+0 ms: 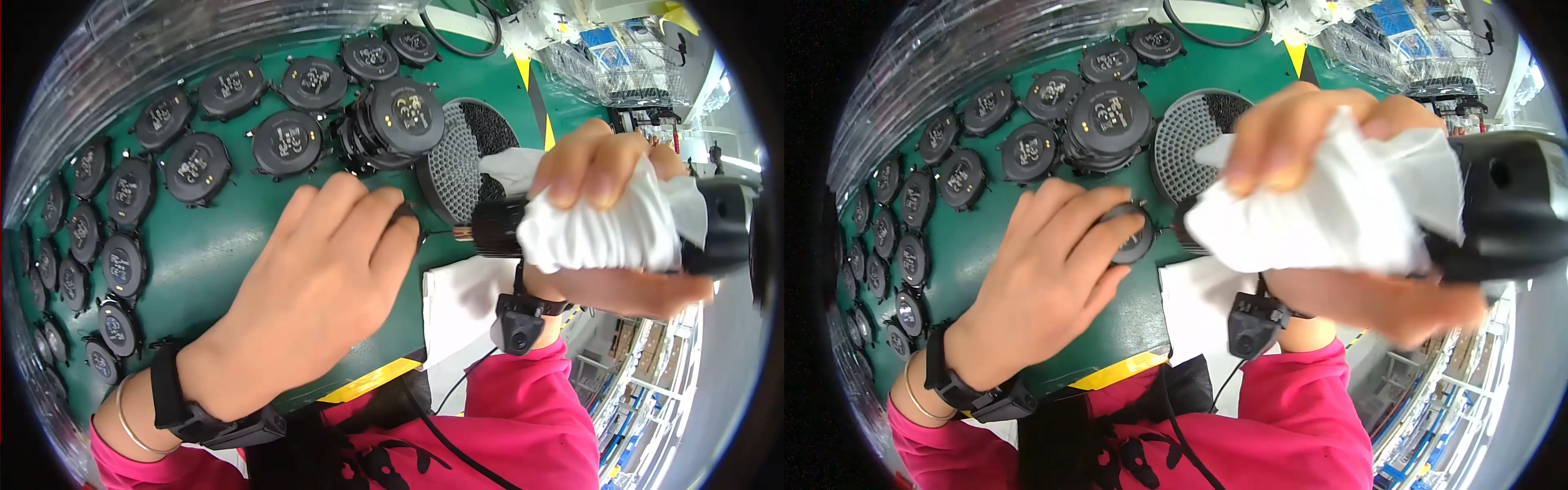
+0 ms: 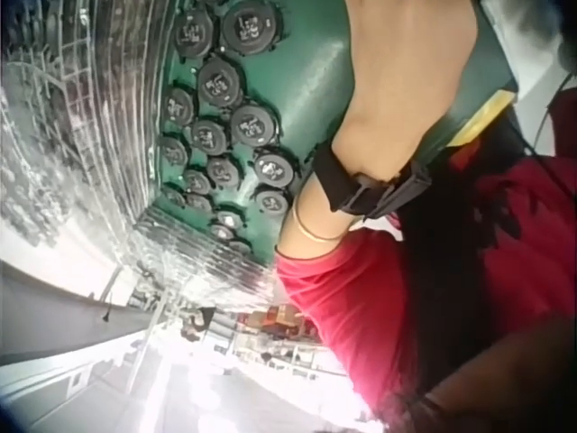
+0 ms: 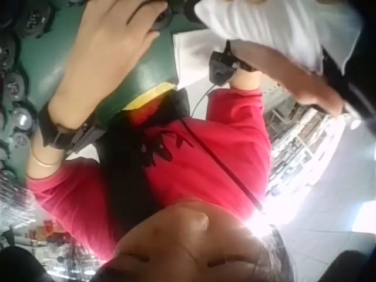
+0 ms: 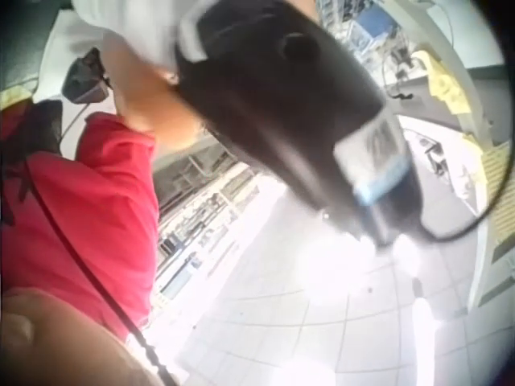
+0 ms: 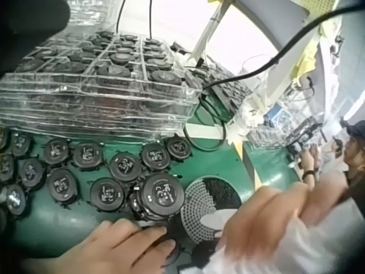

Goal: The person picks up a screw with a power screwdriver, drives it into a smartwatch, and places the watch into a plastic tray. This process is repeated for several smartwatches on the work surface.

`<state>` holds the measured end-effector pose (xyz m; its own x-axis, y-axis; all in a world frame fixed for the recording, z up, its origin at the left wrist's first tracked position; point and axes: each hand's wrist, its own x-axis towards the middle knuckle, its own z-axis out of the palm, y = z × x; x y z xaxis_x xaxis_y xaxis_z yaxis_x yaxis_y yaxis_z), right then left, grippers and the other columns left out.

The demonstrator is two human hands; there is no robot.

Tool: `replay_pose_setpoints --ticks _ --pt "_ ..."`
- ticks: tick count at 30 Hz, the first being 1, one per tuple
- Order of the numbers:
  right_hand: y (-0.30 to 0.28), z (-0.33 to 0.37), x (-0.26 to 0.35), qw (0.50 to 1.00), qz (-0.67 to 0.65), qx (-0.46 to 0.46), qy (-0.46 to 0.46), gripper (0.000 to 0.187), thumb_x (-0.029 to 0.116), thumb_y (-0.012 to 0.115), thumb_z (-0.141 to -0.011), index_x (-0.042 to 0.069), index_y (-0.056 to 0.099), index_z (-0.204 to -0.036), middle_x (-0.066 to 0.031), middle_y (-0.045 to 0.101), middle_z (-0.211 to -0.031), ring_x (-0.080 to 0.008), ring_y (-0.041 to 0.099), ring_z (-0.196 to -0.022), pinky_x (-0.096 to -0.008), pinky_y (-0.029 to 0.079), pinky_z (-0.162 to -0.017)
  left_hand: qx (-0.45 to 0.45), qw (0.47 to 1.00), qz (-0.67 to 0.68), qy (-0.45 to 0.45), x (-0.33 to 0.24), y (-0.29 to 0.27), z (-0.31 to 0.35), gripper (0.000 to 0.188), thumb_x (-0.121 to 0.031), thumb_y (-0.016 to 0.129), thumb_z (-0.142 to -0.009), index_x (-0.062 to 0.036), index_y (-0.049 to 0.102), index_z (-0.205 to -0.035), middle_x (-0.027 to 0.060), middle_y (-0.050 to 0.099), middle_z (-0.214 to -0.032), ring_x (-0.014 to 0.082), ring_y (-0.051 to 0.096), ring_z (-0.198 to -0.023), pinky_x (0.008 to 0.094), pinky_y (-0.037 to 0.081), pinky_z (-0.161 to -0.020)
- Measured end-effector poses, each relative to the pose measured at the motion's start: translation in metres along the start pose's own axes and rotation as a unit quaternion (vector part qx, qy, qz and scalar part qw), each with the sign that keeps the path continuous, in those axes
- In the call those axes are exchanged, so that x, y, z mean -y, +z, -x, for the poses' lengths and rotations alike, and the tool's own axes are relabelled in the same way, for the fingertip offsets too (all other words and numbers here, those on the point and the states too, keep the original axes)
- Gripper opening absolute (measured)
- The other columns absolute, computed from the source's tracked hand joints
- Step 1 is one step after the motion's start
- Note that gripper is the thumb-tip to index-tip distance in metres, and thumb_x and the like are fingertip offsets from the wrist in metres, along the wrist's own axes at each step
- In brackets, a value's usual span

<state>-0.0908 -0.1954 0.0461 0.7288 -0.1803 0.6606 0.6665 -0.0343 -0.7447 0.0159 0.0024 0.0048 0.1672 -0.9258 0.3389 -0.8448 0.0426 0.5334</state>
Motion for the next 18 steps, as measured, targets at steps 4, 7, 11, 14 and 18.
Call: replay_pose_setpoints --ticks 4,7,11,14,18 --pt "-0.021 0.001 0.017 0.992 -0.056 -0.108 -0.013 0.084 0.078 0.044 -0.083 0.003 0.056 -0.119 -0.0113 0.053 -0.092 -0.0248 0.050 -0.077 -0.0362 0.042 -0.066 -0.015 1.000 0.001 0.017 -0.008 -0.019 -0.007 0.048 -0.002 0.076 -0.066 -0.0023 0.062 -0.112 0.0133 0.059 -0.121 0.0324 0.056 -0.099 0.0407 0.044 -0.086" --pt "-0.031 0.003 0.018 0.984 -0.070 -0.163 -0.031 0.085 0.081 0.040 -0.084 0.008 0.057 -0.123 -0.0153 0.054 -0.091 -0.0274 0.052 -0.075 -0.0367 0.044 -0.067 -0.131 0.991 0.005 0.036 0.002 -0.034 -0.028 0.052 0.000 0.075 -0.066 -0.0038 0.061 -0.116 0.0136 0.058 -0.127 0.0325 0.055 -0.103 0.0401 0.044 -0.089" --pt "-0.031 0.005 0.010 0.980 -0.066 -0.181 -0.044 0.086 0.082 0.039 -0.084 0.009 0.057 -0.125 -0.0174 0.055 -0.090 -0.0287 0.053 -0.074 -0.0370 0.045 -0.067 -0.080 0.995 -0.001 -0.056 0.014 -0.041 -0.039 0.066 -0.002 0.077 -0.065 -0.0060 0.055 -0.127 0.0159 0.052 -0.138 0.0345 0.053 -0.114 0.0430 0.040 -0.098" --pt "-0.028 0.005 0.010 0.981 -0.047 -0.180 -0.052 0.086 0.081 0.041 -0.083 0.006 0.056 -0.123 -0.0161 0.054 -0.089 -0.0275 0.052 -0.073 -0.0366 0.044 -0.065 -0.045 0.997 -0.036 -0.052 0.009 -0.059 -0.028 0.072 -0.013 0.079 -0.069 -0.0075 0.049 -0.134 0.0181 0.046 -0.145 0.0372 0.048 -0.123 0.0471 0.035 -0.105" --pt "-0.022 0.005 0.005 0.979 -0.029 -0.194 -0.060 0.086 0.079 0.044 -0.083 0.001 0.053 -0.119 -0.0138 0.053 -0.085 -0.0255 0.050 -0.071 -0.0356 0.041 -0.060 0.075 0.987 -0.112 -0.086 0.017 -0.095 0.024 0.083 -0.042 0.077 -0.077 -0.0091 0.039 -0.143 0.0219 0.035 -0.154 0.0426 0.037 -0.137 0.0532 0.022 -0.114"
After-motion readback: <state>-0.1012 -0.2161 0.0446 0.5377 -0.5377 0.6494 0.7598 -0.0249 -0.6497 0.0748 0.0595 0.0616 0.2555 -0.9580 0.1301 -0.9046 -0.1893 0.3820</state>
